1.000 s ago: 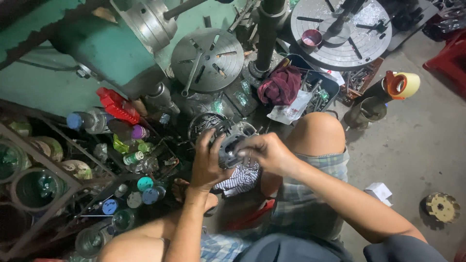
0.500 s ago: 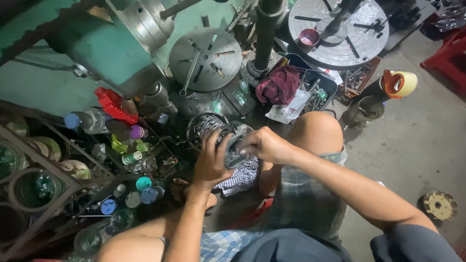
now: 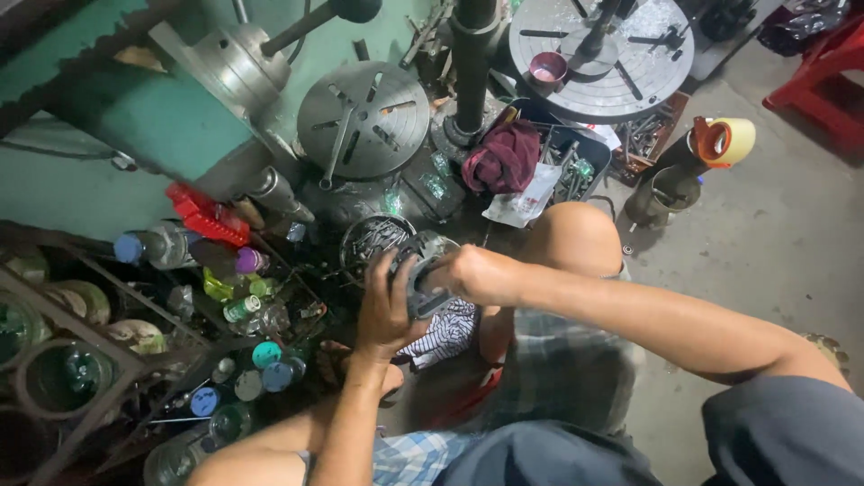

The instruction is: The person cleans a metal engine part using a red brush and a cloth. They scrub the part, wipe it down, and then apply a liquid from a small cup to the surface.

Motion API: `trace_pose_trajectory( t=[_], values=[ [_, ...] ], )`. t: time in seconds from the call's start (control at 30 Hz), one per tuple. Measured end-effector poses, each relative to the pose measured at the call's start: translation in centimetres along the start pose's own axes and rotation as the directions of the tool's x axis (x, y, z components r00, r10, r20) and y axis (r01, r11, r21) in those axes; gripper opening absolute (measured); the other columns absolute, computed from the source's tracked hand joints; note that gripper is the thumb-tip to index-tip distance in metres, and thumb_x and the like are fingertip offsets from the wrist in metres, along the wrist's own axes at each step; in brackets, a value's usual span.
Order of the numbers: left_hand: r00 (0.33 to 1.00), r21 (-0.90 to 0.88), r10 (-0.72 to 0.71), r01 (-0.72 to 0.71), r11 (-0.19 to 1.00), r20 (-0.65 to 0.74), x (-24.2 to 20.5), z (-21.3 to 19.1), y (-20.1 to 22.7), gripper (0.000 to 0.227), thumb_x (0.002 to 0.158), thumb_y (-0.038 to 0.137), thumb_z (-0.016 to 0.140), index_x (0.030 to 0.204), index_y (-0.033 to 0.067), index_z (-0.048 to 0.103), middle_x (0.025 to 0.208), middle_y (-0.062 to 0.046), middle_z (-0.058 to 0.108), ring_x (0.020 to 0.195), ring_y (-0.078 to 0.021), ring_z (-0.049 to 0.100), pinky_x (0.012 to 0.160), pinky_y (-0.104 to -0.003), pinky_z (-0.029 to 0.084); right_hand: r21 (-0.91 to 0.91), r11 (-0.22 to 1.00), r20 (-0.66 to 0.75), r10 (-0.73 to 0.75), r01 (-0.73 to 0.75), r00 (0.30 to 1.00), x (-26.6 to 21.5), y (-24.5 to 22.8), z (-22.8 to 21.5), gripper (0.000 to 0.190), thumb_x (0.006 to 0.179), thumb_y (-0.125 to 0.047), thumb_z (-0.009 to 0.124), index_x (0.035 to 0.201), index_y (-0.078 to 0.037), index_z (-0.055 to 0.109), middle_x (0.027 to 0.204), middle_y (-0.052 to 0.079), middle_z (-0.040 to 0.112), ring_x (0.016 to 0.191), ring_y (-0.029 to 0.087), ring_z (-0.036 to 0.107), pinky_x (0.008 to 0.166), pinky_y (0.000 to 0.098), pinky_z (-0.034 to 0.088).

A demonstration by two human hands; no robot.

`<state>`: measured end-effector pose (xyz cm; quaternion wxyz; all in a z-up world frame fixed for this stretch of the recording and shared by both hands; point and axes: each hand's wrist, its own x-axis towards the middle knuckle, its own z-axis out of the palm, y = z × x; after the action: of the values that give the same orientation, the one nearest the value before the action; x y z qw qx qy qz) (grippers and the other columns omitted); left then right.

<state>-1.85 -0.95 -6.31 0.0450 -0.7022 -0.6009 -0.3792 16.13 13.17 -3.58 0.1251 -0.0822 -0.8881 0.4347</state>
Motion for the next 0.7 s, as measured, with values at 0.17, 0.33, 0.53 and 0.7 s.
trace_pose_trajectory(
  t=[0.17, 0.33, 0.53, 0.7],
  values=[
    [0.995, 0.031, -0.058, 0.061, 0.998, -0.087, -0.2, 0.8, 0.5, 0.088, 0.078, 0.042, 0.081, 0.148, 0.0040, 0.045, 0.148, -0.025, 0.041, 0.137, -0.0479, 0.046, 0.116, -0.057, 0.043, 0.884, 0.361, 0.018, 0.608, -0.297, 0.794, -0.1, 0.9, 3.8, 0.017, 0.091, -0.007, 0.072, 0.105, 0.002, 0.076, 0.089, 0.016, 0.075, 0.073, 0.022, 0.075, 0.067, 0.0384, 0.063],
    [0.993, -0.138, -0.115, 0.117, 0.984, 0.021, 1.0, -0.5, -0.2, 0.097, 0.063, 0.032, 0.091, 0.145, 0.0056, 0.046, 0.147, -0.023, 0.043, 0.136, -0.0455, 0.046, 0.115, -0.053, 0.041, 0.292, 0.948, -0.241, 0.200, -0.126, 0.950, 1.8, -2.7, -2.8, 0.024, 0.089, -0.016, 0.075, 0.107, 0.000, 0.077, 0.096, 0.016, 0.078, 0.082, 0.020, 0.074, 0.073, 0.0376, 0.060],
    [0.992, -0.352, -0.113, 0.124, 0.928, 0.051, 1.9, -2.1, 0.2, 0.106, 0.051, 0.023, 0.094, 0.145, 0.0076, 0.047, 0.149, -0.020, 0.044, 0.140, -0.0419, 0.047, 0.118, -0.050, 0.041, 0.459, 0.790, -0.361, 0.584, -0.407, 0.727, 3.0, 2.4, -3.2, 0.049, 0.096, -0.046, 0.063, 0.119, -0.004, 0.070, 0.104, 0.013, 0.076, 0.094, 0.020, 0.072, 0.083, 0.0402, 0.055],
    [0.999, -0.396, -0.021, 0.039, 0.917, 0.048, 3.2, -3.0, 0.0, 0.114, 0.052, 0.026, 0.096, 0.149, 0.0056, 0.040, 0.153, -0.020, 0.042, 0.144, -0.0407, 0.043, 0.122, -0.049, 0.039, 0.823, -0.147, 0.497, 0.656, -0.549, 0.568, 1.9, 4.0, 0.0, 0.068, 0.091, -0.071, 0.056, 0.122, -0.011, 0.065, 0.112, 0.009, 0.072, 0.100, 0.026, 0.069, 0.092, 0.0528, 0.052]
  ],
)
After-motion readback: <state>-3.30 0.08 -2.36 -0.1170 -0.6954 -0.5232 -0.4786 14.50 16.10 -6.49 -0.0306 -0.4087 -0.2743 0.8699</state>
